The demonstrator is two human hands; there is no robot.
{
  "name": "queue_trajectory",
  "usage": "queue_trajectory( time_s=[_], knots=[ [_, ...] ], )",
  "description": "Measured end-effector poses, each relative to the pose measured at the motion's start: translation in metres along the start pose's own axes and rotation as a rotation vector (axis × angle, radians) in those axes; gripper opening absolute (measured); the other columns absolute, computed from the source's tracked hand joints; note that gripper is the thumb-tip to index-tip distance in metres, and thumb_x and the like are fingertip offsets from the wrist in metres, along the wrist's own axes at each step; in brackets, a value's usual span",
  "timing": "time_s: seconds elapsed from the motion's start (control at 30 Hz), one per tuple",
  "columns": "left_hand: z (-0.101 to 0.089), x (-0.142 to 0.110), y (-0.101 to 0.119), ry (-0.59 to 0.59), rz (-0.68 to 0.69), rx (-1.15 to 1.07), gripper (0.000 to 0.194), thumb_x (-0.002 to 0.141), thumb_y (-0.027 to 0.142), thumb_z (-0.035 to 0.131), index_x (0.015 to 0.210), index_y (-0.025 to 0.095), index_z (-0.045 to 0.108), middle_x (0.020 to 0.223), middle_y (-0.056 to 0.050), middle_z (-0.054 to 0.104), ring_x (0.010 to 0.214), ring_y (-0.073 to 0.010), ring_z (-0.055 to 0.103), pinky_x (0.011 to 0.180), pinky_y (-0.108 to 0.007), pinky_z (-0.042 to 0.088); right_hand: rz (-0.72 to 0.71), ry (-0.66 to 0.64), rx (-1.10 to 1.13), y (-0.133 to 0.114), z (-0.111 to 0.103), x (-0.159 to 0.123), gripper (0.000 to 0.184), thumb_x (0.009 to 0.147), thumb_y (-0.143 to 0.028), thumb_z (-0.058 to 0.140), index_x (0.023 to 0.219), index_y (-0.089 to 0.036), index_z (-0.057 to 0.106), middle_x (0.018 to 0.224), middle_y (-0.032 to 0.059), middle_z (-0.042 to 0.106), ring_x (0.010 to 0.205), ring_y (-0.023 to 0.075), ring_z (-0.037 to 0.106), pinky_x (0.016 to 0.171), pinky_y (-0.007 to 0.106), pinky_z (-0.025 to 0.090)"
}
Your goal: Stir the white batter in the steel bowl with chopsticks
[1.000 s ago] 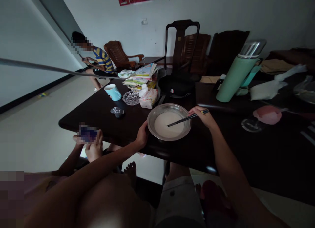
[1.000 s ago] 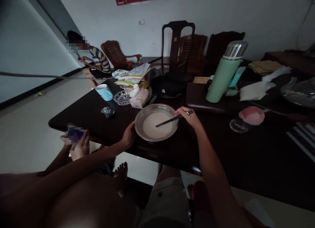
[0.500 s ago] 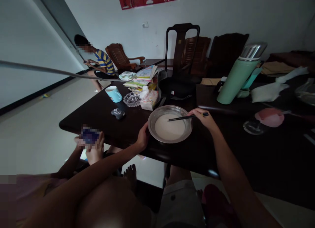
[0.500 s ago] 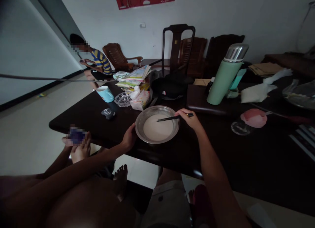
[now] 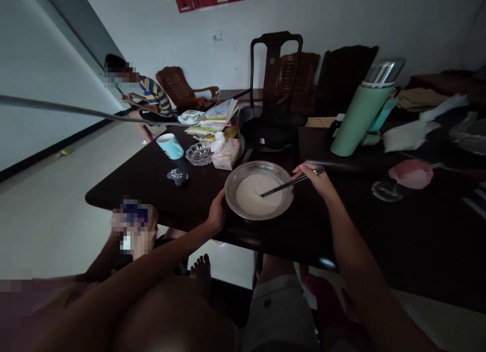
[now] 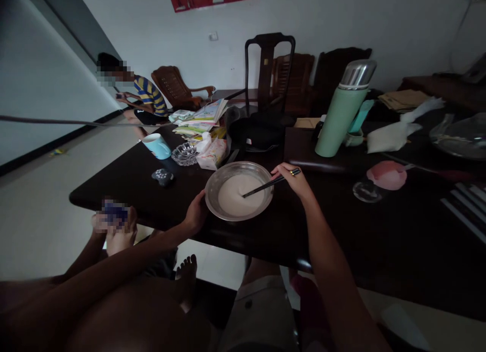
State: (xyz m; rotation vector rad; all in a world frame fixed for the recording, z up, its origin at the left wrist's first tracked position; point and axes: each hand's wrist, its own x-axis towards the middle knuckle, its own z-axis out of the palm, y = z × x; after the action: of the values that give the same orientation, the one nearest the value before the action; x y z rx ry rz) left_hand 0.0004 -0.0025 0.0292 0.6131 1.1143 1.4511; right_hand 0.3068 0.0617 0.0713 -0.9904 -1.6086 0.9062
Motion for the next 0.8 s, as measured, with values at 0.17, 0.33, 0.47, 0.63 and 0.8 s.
queue_trajectory(
  time_s=[0.17, 0.33, 0.47, 0.63, 0.8],
  knots=[
    [-0.0012, 0.0007, 0.0007, 0.006, -0.014, 0.006, 0.028, 0.07, 0.039, 0.069, 0.088, 0.018, 0.073, 0.093, -0.003, 0.075, 0.11, -0.0268, 0.063, 0.098, -0.035, 0.048, -0.055, -0.081, -0.055, 0.001, 0.0043, 0.0018, 0.04, 0.086, -0.058, 0.055, 0.079, -0.024, 0.074, 0.084, 0.0042, 0.077, 0.087, 0.0231, 0.071, 0.084, 0.037, 0.052],
    [-0.0005, 0.0013, -0.0001, 0.014, 0.005, 0.008, 0.024, 0.072, 0.037, 0.067, 0.085, 0.019, 0.073, 0.09, -0.002, 0.075, 0.108, -0.0255, 0.064, 0.097, -0.034, 0.048, -0.025, 0.038, 0.004, 0.0038, 0.0001, 0.0018, 0.04, 0.087, -0.059, 0.055, 0.079, -0.023, 0.072, 0.068, 0.0025, 0.074, 0.072, 0.0217, 0.07, 0.078, 0.036, 0.052],
    [0.002, 0.0006, 0.0015, 0.011, 0.0, 0.0, 0.023, 0.073, 0.037, 0.067, 0.085, 0.019, 0.074, 0.09, -0.003, 0.075, 0.108, -0.0259, 0.064, 0.097, -0.034, 0.049, -0.034, -0.06, -0.014, 0.0019, 0.0026, 0.0014, 0.04, 0.086, -0.06, 0.056, 0.08, -0.024, 0.073, 0.078, 0.0034, 0.076, 0.08, 0.0219, 0.071, 0.082, 0.036, 0.052],
    [0.0069, -0.0026, 0.0055, 0.054, -0.05, -0.021, 0.019, 0.075, 0.032, 0.064, 0.084, 0.018, 0.074, 0.088, -0.002, 0.075, 0.109, -0.0248, 0.064, 0.099, -0.033, 0.048, -0.029, 0.037, -0.037, 0.0053, 0.0, 0.0022, 0.042, 0.087, -0.06, 0.054, 0.081, -0.022, 0.072, 0.077, 0.004, 0.076, 0.08, 0.0219, 0.071, 0.083, 0.036, 0.052],
    [0.0059, -0.0019, 0.0037, 0.05, -0.022, -0.023, 0.021, 0.074, 0.035, 0.066, 0.085, 0.019, 0.074, 0.095, -0.001, 0.076, 0.111, -0.0244, 0.064, 0.1, -0.033, 0.047, -0.034, -0.082, 0.035, 0.0062, 0.0054, 0.0021, 0.04, 0.087, -0.057, 0.056, 0.08, -0.021, 0.073, 0.077, 0.0043, 0.075, 0.077, 0.021, 0.071, 0.077, 0.035, 0.053]
  ],
)
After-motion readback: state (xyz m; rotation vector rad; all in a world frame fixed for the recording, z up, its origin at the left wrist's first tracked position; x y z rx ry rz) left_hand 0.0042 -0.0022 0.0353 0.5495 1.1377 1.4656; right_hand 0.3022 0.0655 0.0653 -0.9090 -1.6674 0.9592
